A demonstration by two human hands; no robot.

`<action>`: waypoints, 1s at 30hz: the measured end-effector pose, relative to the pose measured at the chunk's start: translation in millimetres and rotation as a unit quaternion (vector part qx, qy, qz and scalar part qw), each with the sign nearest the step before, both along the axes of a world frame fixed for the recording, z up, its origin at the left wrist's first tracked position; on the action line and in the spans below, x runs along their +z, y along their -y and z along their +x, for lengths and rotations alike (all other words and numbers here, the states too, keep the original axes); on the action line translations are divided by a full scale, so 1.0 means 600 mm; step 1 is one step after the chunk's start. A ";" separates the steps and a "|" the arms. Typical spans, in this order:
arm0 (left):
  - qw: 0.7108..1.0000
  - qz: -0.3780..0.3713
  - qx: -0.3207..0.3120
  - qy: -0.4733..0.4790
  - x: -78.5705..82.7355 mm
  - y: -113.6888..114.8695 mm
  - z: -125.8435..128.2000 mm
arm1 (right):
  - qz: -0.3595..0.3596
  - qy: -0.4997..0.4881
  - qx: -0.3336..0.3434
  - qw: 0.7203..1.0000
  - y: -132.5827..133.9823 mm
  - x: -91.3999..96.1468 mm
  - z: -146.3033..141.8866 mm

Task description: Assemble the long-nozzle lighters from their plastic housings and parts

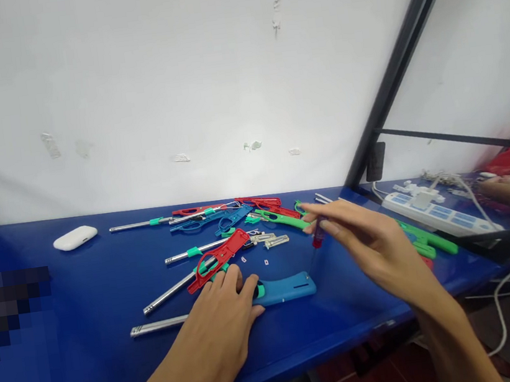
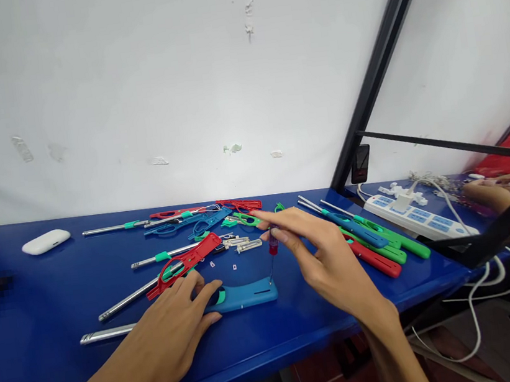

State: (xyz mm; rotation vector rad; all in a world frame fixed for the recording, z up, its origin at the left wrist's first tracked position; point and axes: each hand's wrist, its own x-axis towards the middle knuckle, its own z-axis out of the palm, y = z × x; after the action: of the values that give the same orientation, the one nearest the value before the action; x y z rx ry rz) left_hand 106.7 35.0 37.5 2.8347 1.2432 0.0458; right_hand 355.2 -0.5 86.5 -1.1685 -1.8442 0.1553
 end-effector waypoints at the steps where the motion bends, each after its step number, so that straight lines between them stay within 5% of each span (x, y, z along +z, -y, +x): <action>1: 1.000 -0.002 -0.001 0.001 -0.002 -0.001 0.000 | 0.003 -0.002 -0.012 1.000 0.002 0.001 0.002; 5: 1.000 -0.002 0.002 0.010 -0.009 -0.002 -0.003 | 0.038 0.066 -0.068 0.995 0.008 0.007 0.006; 10: 1.000 0.000 0.002 0.010 -0.008 0.000 -0.002 | 0.009 0.075 -0.034 0.997 0.009 0.008 0.005; 16: 1.000 -0.005 0.001 0.004 -0.005 0.000 -0.002 | 0.050 0.105 -0.085 0.990 0.001 0.001 0.002; 30: 1.000 0.006 0.001 -0.004 -0.002 0.002 -0.002 | 0.002 0.096 -0.030 0.995 0.013 0.011 0.000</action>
State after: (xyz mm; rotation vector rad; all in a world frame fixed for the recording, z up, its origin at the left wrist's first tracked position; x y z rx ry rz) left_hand 105.3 33.9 36.0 2.8457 1.2509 0.0431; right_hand 355.3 -8.3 93.0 -1.2718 -1.9726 0.0059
